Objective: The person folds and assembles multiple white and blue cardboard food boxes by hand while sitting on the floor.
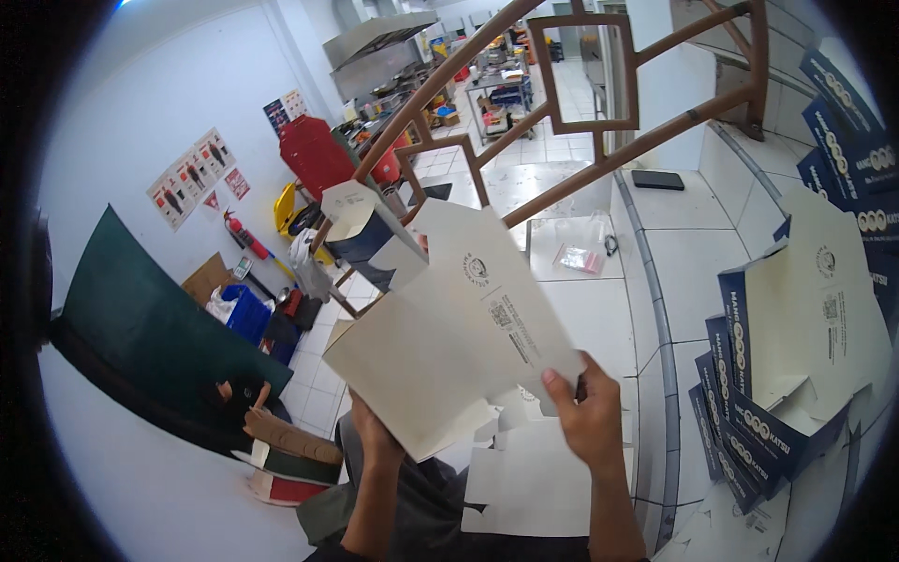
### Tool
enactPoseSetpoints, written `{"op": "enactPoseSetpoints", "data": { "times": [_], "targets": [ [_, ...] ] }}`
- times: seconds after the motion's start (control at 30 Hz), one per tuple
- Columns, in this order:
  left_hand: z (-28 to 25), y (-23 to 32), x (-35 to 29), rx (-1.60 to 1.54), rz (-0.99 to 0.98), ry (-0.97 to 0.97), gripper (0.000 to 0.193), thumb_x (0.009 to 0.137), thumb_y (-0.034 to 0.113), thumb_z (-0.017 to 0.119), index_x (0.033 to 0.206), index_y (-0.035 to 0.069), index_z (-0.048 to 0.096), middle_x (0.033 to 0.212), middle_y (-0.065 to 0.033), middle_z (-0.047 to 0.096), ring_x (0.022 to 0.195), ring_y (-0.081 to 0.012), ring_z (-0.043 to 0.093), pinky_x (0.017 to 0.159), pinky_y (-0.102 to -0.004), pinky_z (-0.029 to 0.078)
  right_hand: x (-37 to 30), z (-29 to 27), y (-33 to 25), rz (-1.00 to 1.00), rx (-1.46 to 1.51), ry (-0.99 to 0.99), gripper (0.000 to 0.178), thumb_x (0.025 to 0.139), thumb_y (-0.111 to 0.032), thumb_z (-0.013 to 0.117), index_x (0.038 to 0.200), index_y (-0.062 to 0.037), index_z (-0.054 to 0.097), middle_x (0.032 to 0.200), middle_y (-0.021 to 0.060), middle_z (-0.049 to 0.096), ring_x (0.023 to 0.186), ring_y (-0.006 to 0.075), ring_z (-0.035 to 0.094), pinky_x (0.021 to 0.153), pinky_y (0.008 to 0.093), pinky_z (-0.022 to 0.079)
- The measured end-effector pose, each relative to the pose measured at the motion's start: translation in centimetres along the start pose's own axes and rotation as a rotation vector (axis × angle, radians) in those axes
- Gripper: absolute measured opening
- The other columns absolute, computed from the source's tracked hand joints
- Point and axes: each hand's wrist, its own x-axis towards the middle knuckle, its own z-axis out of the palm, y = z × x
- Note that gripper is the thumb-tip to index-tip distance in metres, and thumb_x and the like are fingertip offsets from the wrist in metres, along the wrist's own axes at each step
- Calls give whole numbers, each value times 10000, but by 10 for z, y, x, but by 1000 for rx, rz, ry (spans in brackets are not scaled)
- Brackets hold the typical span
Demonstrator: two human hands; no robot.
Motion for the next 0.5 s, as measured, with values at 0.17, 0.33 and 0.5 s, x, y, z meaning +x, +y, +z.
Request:
{"op": "enactPoseSetpoints", "data": {
  "times": [0.17, 0.33, 0.5],
  "targets": [
    [-17, -40, 15, -25, 51, -99, 505, 956, 439, 327, 1194, 3, 413, 998, -78, 537, 897, -130, 560, 758, -264, 484, -34, 25, -21, -437, -418, -619, 447, 689, -103, 702, 1117, -159, 589, 1087, 75, 549, 1057, 286, 515, 975, 593, 296],
    [14, -11, 11, -88, 1, -60, 411, 964, 384, 317, 1123, 20, 423, 1010, -75, 512, 940, -131, 554, 767, -277, 509, -26, 19, -3, -149, 482, -670, 377, 715, -193, 655, 1059, -78, 551, 1197, 144, 481, 1185, 295, 422, 1042, 490, 218],
    [15, -5, 7, -173, -160, -71, 372, 966, 358, 305, 1169, 55, 379, 1018, -76, 481, 907, -142, 558, 742, -276, 514, -10, 13, 16, -406, 137, -527, 255, 736, 70, 507, 951, -35, 594, 1213, 190, 475, 1090, 282, 515, 923, 395, 424]
  ]
}}
